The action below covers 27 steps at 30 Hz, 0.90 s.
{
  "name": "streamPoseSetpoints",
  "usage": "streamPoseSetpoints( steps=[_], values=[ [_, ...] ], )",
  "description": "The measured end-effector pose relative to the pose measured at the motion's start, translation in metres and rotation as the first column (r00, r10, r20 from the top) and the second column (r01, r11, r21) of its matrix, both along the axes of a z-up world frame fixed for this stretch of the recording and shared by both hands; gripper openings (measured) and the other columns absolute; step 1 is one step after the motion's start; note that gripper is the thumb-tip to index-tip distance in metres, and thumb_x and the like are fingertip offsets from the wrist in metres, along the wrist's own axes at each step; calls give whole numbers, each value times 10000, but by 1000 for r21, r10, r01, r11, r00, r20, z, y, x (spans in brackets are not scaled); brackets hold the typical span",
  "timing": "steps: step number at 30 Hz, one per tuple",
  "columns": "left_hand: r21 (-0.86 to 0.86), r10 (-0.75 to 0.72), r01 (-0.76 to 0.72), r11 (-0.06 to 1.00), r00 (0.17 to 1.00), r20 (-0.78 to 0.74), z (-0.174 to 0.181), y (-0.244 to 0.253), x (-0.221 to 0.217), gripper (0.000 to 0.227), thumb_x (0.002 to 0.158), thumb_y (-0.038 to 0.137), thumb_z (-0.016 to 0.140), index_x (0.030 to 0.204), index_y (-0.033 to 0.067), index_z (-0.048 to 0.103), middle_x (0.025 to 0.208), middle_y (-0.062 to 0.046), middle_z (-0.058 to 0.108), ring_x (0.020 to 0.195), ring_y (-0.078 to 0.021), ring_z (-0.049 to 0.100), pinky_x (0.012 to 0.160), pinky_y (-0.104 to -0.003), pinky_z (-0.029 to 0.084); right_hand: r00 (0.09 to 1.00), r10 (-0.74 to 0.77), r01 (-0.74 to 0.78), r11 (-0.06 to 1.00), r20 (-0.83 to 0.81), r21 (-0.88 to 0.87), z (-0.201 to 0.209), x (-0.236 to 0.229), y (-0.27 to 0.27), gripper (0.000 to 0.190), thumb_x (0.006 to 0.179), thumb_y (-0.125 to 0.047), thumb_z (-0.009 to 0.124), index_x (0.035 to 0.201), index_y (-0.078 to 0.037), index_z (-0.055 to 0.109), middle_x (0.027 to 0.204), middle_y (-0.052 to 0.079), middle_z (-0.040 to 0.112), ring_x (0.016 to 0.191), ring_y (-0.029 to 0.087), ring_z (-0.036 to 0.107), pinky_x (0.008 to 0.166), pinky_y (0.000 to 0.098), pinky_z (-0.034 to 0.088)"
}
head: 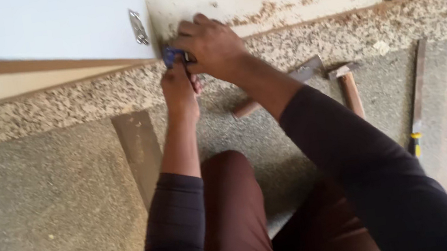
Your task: The person scrapes debris from the edge of a white cabinet using a blue hand tool and a chisel. They also use a hammer to tap the edge and a file to smooth the surface, working along the seam where the cabinet meets the granite-like trim.
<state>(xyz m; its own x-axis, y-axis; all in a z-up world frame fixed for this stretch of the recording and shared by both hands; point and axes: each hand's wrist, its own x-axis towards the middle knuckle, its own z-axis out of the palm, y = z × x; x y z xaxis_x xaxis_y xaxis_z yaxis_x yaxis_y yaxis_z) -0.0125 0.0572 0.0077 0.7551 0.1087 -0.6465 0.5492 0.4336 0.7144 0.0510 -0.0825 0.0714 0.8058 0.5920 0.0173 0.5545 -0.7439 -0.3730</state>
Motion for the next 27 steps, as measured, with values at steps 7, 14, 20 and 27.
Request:
streamPoseSetpoints(
  steps=[7,14,20,27],
  values=[
    [3,-201,203,979,971,-132,10,-129,0,298,1036,313,545,934,81,701,660,21,551,541,-61,468,478,-282,400,996,-85,86,996,13,-6,35,-20,-120,620,715,-339,938,1282,-206,724,1148,17,694,1033,212,642,902,359,596],
    [90,-88,107,990,978,-190,7,-63,4,278,1020,320,512,895,144,687,613,39,606,460,-58,420,347,-252,317,996,-84,85,992,-17,90,-1,-10,-60,409,835,-352,929,1192,-241,762,989,-3,695,937,178,649,779,314,611],
    [42,-46,47,998,999,-27,11,-34,2,362,1080,325,480,838,83,597,585,6,528,410,-66,414,332,-260,327,997,-54,51,997,60,54,-5,-3,-29,562,736,-345,924,1253,-247,727,1099,-24,667,989,168,623,885,340,594],
    [198,-331,329,923,943,-23,2,-155,-4,458,1095,355,525,817,13,648,578,-23,539,467,-116,462,403,-294,337,992,-79,84,995,97,-45,39,-25,-144,505,935,-373,904,1346,-151,712,1194,39,701,1043,175,650,893,304,602]
  ],
)
